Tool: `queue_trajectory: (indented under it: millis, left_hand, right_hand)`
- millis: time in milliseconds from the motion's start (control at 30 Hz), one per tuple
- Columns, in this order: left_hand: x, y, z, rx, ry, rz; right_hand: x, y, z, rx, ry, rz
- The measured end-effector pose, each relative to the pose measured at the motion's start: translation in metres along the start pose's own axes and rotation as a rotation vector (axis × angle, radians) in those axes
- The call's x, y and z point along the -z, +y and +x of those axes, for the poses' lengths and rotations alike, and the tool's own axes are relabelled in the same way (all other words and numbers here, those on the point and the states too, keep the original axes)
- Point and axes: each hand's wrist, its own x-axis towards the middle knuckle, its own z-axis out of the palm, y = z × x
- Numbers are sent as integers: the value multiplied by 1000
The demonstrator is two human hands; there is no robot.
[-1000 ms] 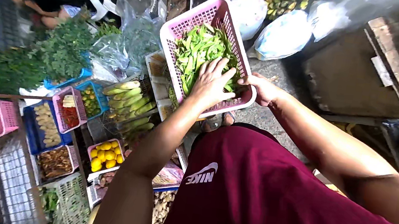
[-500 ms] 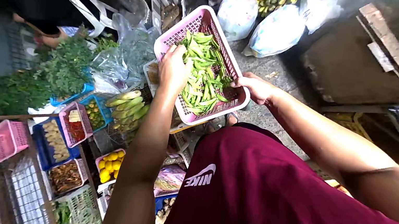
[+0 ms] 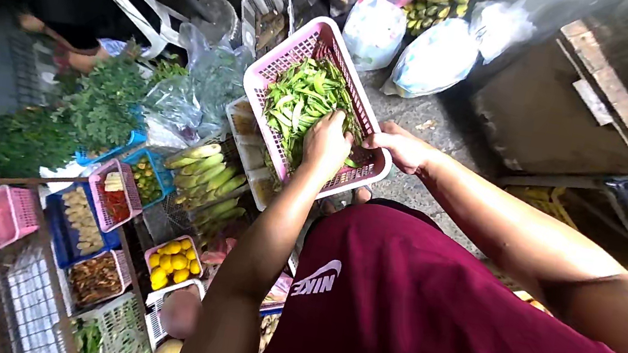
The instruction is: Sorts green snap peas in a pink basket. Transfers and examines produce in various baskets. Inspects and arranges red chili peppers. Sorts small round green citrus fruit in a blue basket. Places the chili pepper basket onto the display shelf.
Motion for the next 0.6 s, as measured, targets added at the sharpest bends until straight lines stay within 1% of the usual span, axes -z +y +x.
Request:
queue_trajectory:
  millis: [67,167,233,333,433,533,600]
  left_hand:
    - [0,-5,-3,16,-23,-14]
    - [0,-3,-8,37,-100,31]
    - [6,-3,-13,46,-106,-7]
    - [36,-11,-26,47,-52,-295]
    - [50,-37,-36,-28,55,-604]
    - [57,-51,-41,-70,136,-708]
    - [57,-58,-43,-92,227,-870]
  right_hand:
    - [-1,4,-1,11,-6,2]
    - [-6,7,1,20,-12,-6]
    - [-9,6,1,5,-23,-9]
    - [-4,9,1,-2,-29,15]
    - [2,16,3,3,-36,55]
    - [4,15,4,13,-46,58]
    - [4,14,4,17,-49,50]
